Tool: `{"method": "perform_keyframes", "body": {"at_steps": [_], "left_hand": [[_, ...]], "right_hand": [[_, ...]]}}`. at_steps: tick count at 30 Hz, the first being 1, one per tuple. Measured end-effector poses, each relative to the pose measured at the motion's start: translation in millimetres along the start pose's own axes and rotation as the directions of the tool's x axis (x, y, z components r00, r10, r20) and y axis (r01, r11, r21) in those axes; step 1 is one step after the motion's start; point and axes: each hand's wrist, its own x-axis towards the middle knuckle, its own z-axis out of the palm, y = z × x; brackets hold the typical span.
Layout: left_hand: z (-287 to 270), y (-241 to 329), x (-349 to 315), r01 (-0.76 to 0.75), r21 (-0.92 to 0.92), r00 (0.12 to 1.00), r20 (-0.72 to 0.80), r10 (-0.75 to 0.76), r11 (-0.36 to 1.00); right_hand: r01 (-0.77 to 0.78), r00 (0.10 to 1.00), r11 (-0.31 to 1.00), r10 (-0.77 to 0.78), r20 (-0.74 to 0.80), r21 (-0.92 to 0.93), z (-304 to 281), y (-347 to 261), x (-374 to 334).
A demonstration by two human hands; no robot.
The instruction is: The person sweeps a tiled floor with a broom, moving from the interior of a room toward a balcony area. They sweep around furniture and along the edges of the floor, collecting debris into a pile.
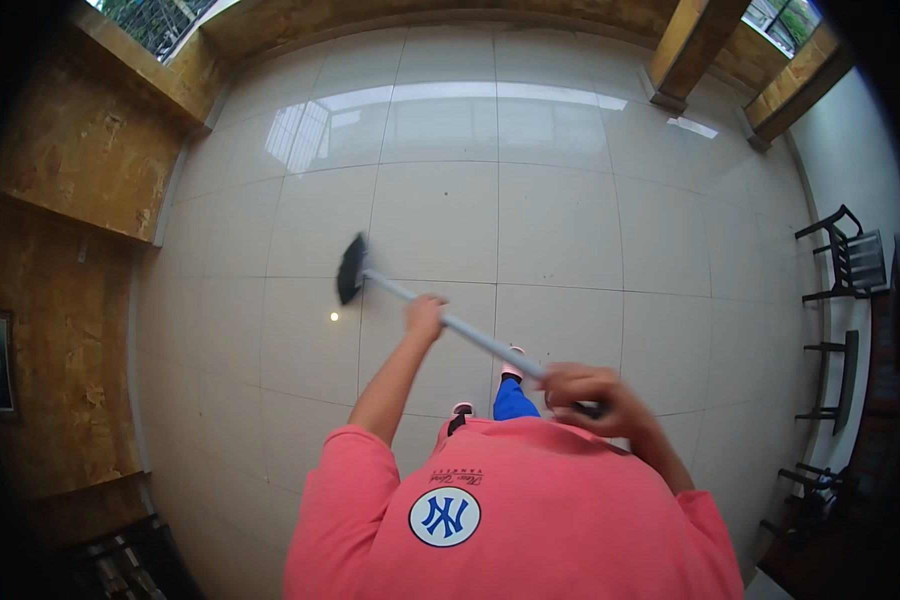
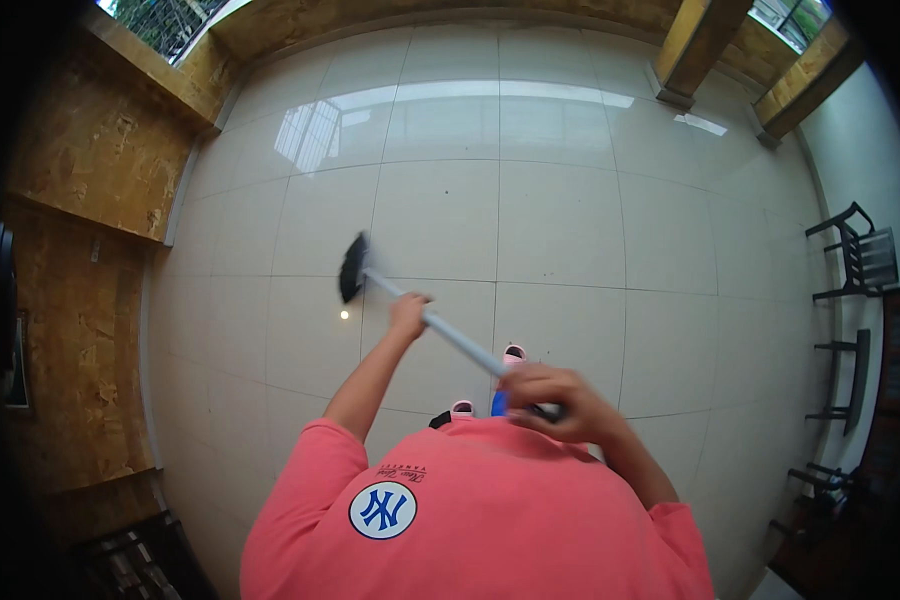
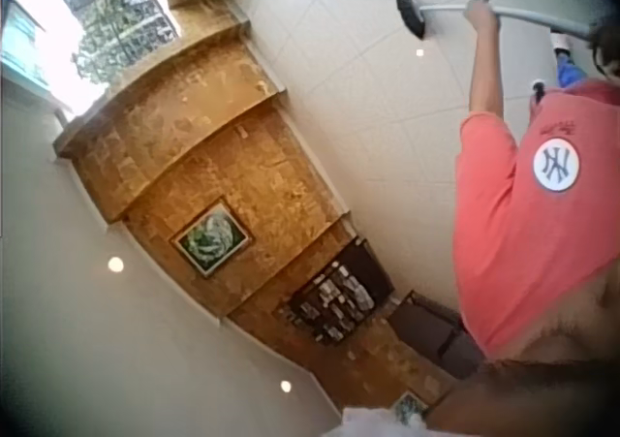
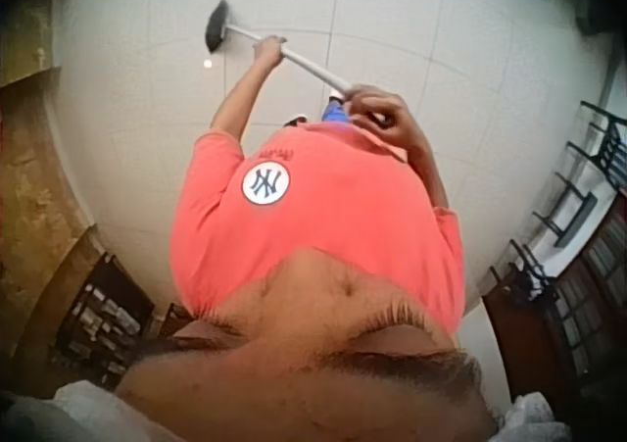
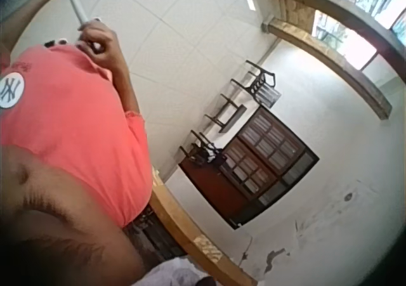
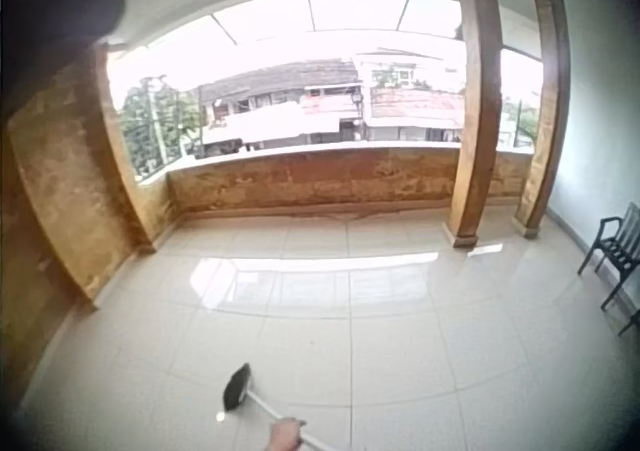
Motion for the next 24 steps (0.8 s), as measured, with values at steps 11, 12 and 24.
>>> {"method": "perform_keyframes", "body": {"at_steps": [11, 12, 24], "left_hand": [[-91.1, 309.8, 39.5, -0.521, -0.505, 0.781, 0.045, 0.623, 0.689], [-105.1, 307.0, 32.7, -0.57, -0.499, 0.76, -0.016, 0.65, 0.653], [-63.7, -58.0, 90.2, 0.151, 0.128, 0.987, 0.032, -0.156, 0.98]], "right_hand": [[0.558, 0.8, 0.823, -0.498, 0.335, -0.11, -173.0, -176.4, -67.0], [0.569, 0.772, 0.82, -0.508, 0.381, -0.061, -188.8, -191.8, -81.0], [0.181, 0.983, 0.937, -0.182, -0.025, 0.298, -69.3, 33.3, 139.5]]}}
